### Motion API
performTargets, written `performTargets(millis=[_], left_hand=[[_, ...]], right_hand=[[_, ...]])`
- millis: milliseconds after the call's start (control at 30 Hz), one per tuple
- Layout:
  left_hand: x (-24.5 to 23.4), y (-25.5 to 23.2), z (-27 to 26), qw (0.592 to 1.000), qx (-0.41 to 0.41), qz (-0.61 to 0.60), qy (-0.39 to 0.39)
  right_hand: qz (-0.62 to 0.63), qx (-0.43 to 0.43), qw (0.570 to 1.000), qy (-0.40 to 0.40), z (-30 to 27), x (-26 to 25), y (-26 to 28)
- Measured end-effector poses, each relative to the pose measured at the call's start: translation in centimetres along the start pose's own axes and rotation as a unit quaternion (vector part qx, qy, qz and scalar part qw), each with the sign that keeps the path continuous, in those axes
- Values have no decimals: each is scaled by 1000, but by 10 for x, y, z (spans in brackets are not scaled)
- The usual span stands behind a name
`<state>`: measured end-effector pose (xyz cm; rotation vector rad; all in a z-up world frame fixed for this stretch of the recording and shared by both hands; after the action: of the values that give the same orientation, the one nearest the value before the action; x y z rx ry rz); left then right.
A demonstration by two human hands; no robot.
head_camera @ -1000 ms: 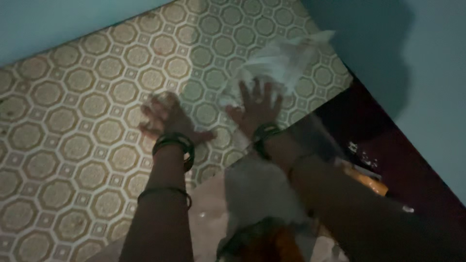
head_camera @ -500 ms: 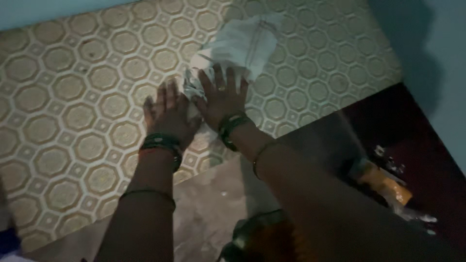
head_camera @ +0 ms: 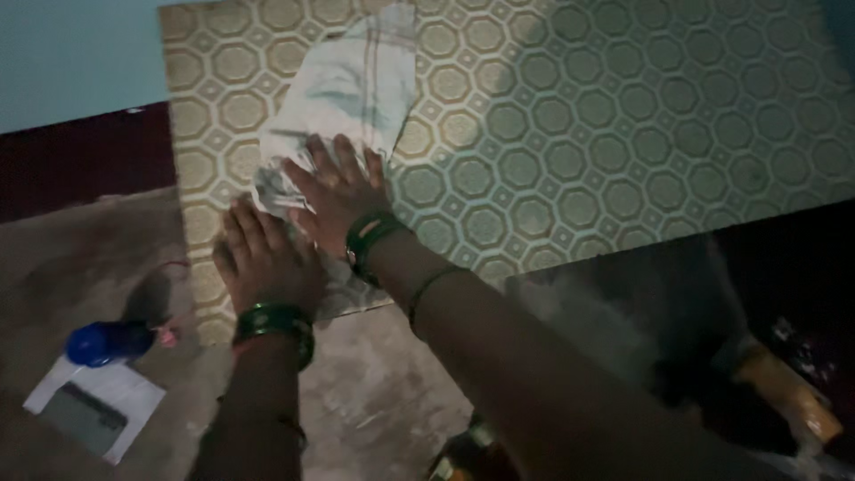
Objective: The person wipes a small table surface with a dark cloth and then folds a light-colored cloth on the same surface.
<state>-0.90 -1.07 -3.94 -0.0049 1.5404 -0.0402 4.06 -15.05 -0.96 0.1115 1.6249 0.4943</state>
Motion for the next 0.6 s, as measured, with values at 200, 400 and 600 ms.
performTargets(millis=[200,400,600], left_hand=[[9,9,-52,992,-122,21,-5],[11,5,-112,978,-207,-11,-12],[12,61,-107,965,-246,-86,-44]], right_hand=[[-16,-79,994,75,-18,2,36],[-6,-199,974,111,-62,0,42],[-16,-187,973,137,-73,24,41]])
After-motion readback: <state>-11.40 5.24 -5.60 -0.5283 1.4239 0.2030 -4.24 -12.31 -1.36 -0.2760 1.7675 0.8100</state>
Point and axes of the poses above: each hand's wrist, its own z-axis towards the middle knuckle, its own x-axis out of the palm, y = z × x, the point moved 1 cm from there along z, towards the middle knuckle, and after that the axes turned 4 degrees about z, right-handed, at the moved point
